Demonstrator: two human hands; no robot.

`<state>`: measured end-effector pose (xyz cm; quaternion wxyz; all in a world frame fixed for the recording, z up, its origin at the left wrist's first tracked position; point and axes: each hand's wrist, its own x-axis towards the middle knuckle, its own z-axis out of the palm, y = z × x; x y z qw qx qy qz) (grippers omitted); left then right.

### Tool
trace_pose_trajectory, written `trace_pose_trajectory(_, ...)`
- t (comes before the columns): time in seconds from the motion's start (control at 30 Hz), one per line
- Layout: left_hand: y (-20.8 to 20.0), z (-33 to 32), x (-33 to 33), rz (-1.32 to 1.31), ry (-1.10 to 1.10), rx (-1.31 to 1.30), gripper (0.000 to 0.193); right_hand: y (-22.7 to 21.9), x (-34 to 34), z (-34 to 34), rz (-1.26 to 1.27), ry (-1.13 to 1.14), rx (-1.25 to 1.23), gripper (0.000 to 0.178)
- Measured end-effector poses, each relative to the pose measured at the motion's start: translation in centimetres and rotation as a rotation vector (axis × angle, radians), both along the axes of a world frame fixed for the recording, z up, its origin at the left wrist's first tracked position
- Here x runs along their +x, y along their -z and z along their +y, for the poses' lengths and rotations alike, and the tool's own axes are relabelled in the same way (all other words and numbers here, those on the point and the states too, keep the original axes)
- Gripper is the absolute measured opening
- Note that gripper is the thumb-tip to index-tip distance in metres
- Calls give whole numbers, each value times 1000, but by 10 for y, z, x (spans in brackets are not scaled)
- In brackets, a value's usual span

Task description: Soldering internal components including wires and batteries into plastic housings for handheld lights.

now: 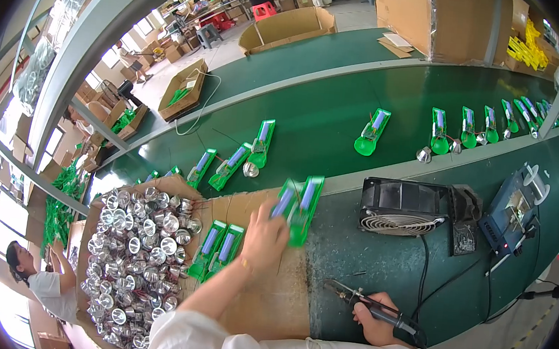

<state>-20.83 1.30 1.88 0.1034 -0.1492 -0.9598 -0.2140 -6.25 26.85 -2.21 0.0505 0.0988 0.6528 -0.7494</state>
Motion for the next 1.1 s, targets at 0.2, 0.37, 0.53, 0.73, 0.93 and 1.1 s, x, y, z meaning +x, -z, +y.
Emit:
trace_pose_trajectory(0.2, 13, -33, 78, 46, -249, -96, 7, 1, 0, -1, 30, -15, -26, 18)
trace_pose_trajectory(0.37, 27, -65, 66, 134, -443, -157, 10, 1, -2, -5, 66, 6, -100, 17)
trace_pose_trajectory(0.53, -8, -38, 50, 244, -484, -321, 32, 9, -2, -3, 70, 23, -42, 16)
trace_pose_trajectory(0.73, -52, 32, -76, 29, 39, -83, 45, 18, 3, -7, 61, 26, 31, 20)
trace_pose_trajectory(0.93, 21, 143, -200, -270, 73, 1, 47, 18, 5, -4, 20, 30, 32, 20)
trace_pose_trajectory(1.1, 52, 159, -227, -315, -76, 152, 30, 17, 3, -2, 62, 6, 20, 20)
